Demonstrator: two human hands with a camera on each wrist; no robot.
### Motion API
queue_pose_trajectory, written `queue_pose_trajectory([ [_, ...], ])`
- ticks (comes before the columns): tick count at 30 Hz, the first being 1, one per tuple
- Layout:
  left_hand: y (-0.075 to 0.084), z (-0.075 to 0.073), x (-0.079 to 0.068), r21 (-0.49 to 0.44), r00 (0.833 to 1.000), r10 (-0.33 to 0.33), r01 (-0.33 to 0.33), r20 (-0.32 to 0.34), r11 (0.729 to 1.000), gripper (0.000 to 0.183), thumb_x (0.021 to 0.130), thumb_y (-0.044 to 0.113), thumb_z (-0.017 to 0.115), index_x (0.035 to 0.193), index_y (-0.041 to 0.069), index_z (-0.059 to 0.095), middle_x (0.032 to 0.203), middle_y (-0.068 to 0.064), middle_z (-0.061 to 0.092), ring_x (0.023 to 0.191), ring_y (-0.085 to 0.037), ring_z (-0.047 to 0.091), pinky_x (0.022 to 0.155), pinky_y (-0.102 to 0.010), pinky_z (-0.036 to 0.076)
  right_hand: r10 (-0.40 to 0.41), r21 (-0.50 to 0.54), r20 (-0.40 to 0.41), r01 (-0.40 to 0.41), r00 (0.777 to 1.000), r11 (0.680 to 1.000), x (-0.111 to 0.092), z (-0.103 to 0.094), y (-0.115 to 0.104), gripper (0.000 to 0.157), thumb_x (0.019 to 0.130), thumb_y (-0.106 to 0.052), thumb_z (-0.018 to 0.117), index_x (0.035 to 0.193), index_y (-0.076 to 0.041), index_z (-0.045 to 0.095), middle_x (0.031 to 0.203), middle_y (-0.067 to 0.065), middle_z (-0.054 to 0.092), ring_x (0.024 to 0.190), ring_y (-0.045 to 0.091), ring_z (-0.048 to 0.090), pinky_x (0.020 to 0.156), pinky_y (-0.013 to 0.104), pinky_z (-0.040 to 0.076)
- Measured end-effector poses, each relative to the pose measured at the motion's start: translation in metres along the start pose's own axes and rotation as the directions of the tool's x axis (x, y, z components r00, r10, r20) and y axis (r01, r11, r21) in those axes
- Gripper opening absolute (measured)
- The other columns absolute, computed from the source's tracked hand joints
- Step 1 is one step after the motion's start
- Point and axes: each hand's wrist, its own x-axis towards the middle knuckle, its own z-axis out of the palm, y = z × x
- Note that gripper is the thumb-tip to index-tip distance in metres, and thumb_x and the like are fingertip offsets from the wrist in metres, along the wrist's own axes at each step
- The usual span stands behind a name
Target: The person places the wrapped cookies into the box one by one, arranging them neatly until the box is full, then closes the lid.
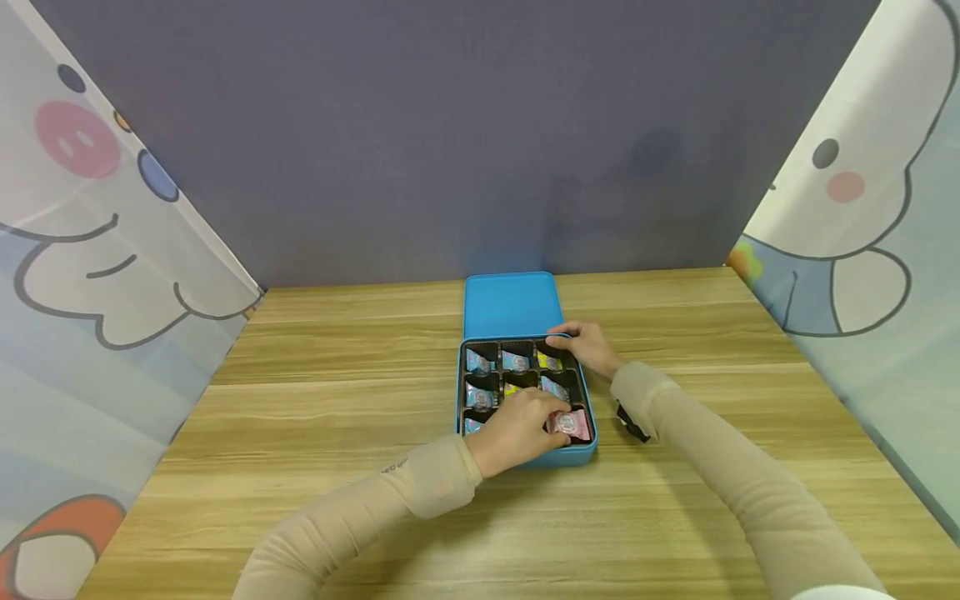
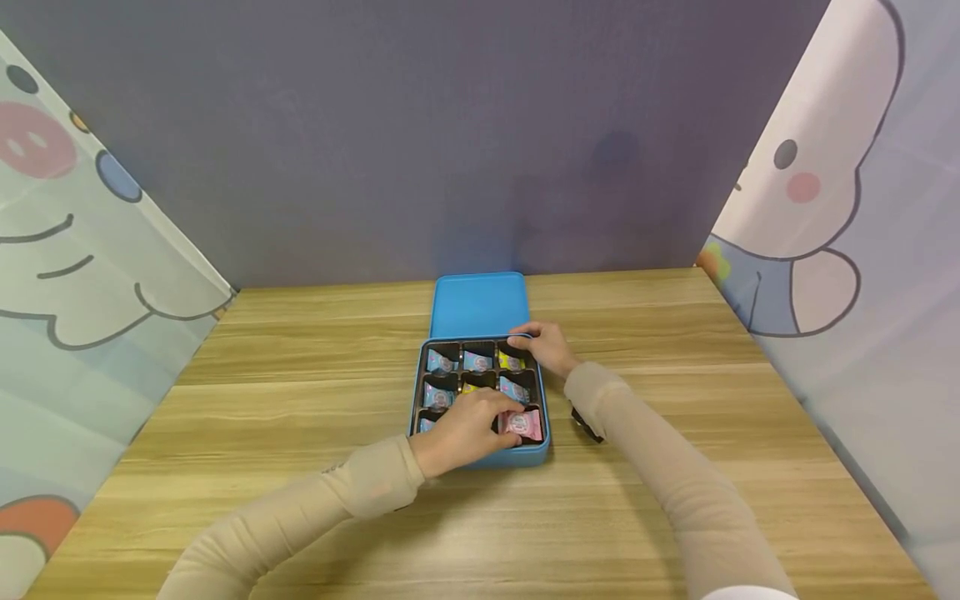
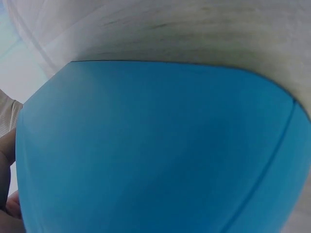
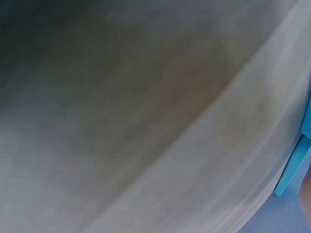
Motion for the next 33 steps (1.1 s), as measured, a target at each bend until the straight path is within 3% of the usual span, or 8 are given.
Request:
queue_pose_trajectory([
  [12,0.0006,-0.0005,0.0013,-0.025,0.999,-0.018,0.019,0.039,1.0,0.034,0.08,0.027,0.071,0.108,0.008,0.068,0.093,0.002,0.069,0.086,-0.007,0.061,0.077,-0.018,0.05,-0.007,0.003,0.002,0.007,1.0,1.0,0.0018,-0.0017,0.0023,0.034,0.087,-0.022,0.063,0.115,-0.003,0.062,0.125,0.016,0.054,0.123,0.034,0.043,0.104,0.048,0.036],
  [23,-0.0016,0.0023,0.0005,-0.035,1.0,-0.011,0.011,0.027,0.999,0.034,0.08,0.028,0.071,0.108,0.009,0.068,0.094,0.002,0.069,0.085,-0.006,0.061,0.078,-0.018,0.05,-0.006,-0.01,-0.005,0.006,1.0,1.0,0.0019,-0.0006,0.0037,0.036,0.087,-0.023,0.063,0.116,-0.003,0.062,0.126,0.016,0.054,0.124,0.033,0.043,0.104,0.048,0.036],
  [33,-0.0033,0.0022,-0.0001,-0.041,0.999,-0.019,0.021,0.039,0.999,0.035,0.08,0.029,0.07,0.11,0.011,0.067,0.1,0.001,0.069,0.092,-0.009,0.061,0.082,-0.021,0.05,-0.002,-0.008,-0.007,0.002,1.0,1.0,0.0018,0.0005,0.0015,0.034,0.088,-0.02,0.063,0.117,-0.002,0.061,0.127,0.017,0.053,0.124,0.034,0.042,0.105,0.049,0.035],
])
